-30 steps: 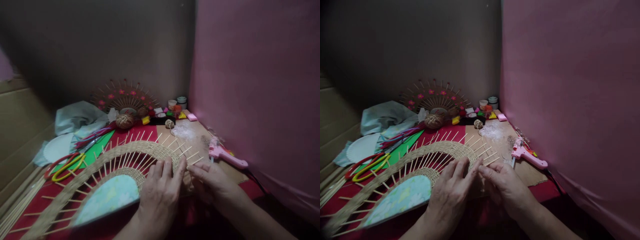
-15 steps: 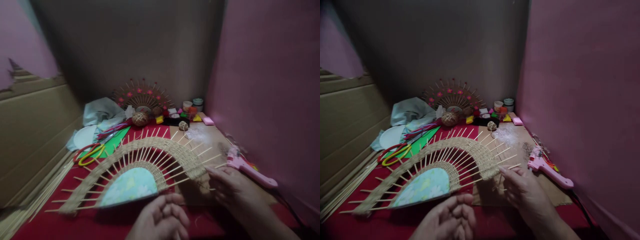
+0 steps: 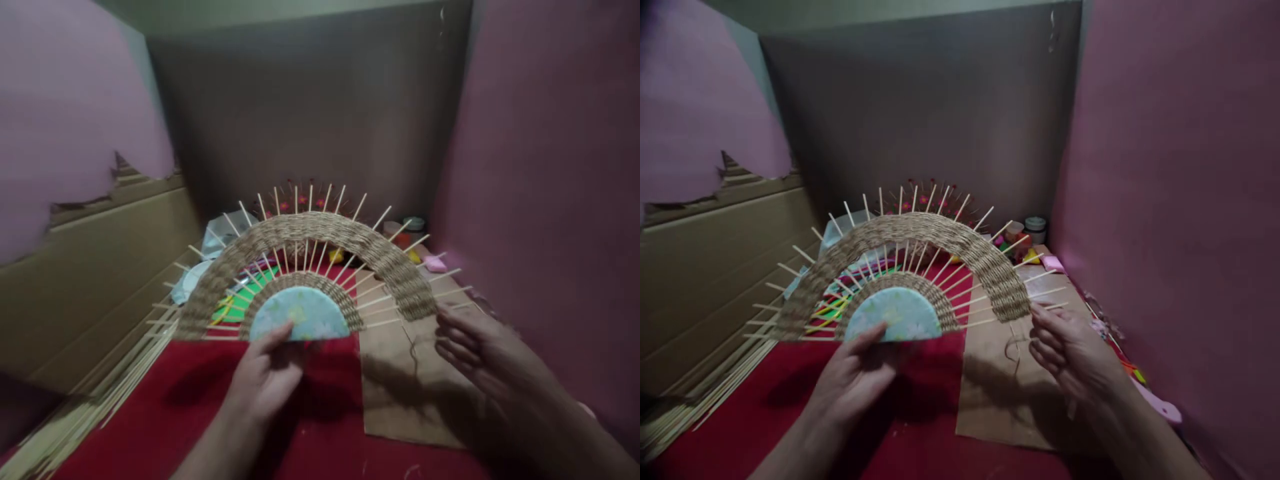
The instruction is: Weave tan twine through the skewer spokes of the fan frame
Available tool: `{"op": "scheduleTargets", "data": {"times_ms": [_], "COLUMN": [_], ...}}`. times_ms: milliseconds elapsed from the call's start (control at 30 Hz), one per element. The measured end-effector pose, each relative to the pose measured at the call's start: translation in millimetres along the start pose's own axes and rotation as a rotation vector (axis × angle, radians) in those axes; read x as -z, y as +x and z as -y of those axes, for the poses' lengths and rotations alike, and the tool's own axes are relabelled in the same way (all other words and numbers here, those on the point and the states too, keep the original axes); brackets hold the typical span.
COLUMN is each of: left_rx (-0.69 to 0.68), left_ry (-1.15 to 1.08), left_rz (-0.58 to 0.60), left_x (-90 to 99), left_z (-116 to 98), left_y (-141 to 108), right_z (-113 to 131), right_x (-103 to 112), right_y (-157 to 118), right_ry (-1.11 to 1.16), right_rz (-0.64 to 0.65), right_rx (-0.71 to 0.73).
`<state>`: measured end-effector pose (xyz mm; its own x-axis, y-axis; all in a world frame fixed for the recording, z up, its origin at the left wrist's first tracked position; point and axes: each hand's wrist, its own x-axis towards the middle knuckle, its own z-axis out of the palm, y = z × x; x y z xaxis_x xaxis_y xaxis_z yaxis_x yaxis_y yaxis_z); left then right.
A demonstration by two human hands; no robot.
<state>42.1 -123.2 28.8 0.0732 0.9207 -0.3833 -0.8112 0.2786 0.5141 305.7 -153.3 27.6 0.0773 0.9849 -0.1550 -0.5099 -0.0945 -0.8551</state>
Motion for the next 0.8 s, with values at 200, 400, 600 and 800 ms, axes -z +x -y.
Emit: {"op": "scheduleTargets", "data": {"times_ms": [200,400,600,800], "left_rx": [-0.063,-0.056,-0.046,-0.036], "left_ry": [0.098,0.128,0.126,0.129], "left_rz": [0.144,0.158,0.16,0.157], "left_x": [-32.1,-15.9,0.0,2.8], "left_z": [-40.9,-46.3,-42.7,-40.9], "left_y": [86.1,133.9,139.4,138.2], "right_z": [-3.0,-37.0,-49.9,-54.9], "right_x": [-33.2,-34.3,-22.3,-20.8], "right_y": [74.3,113.6,111.5,108.5], "right_ry": [0.151,0.159,0.111,0.079], "right_rz": [0.052,-0.039,-0.009,-0.009], "right_rx": [-0.029,-0.058,-0.037,-0.008]}}
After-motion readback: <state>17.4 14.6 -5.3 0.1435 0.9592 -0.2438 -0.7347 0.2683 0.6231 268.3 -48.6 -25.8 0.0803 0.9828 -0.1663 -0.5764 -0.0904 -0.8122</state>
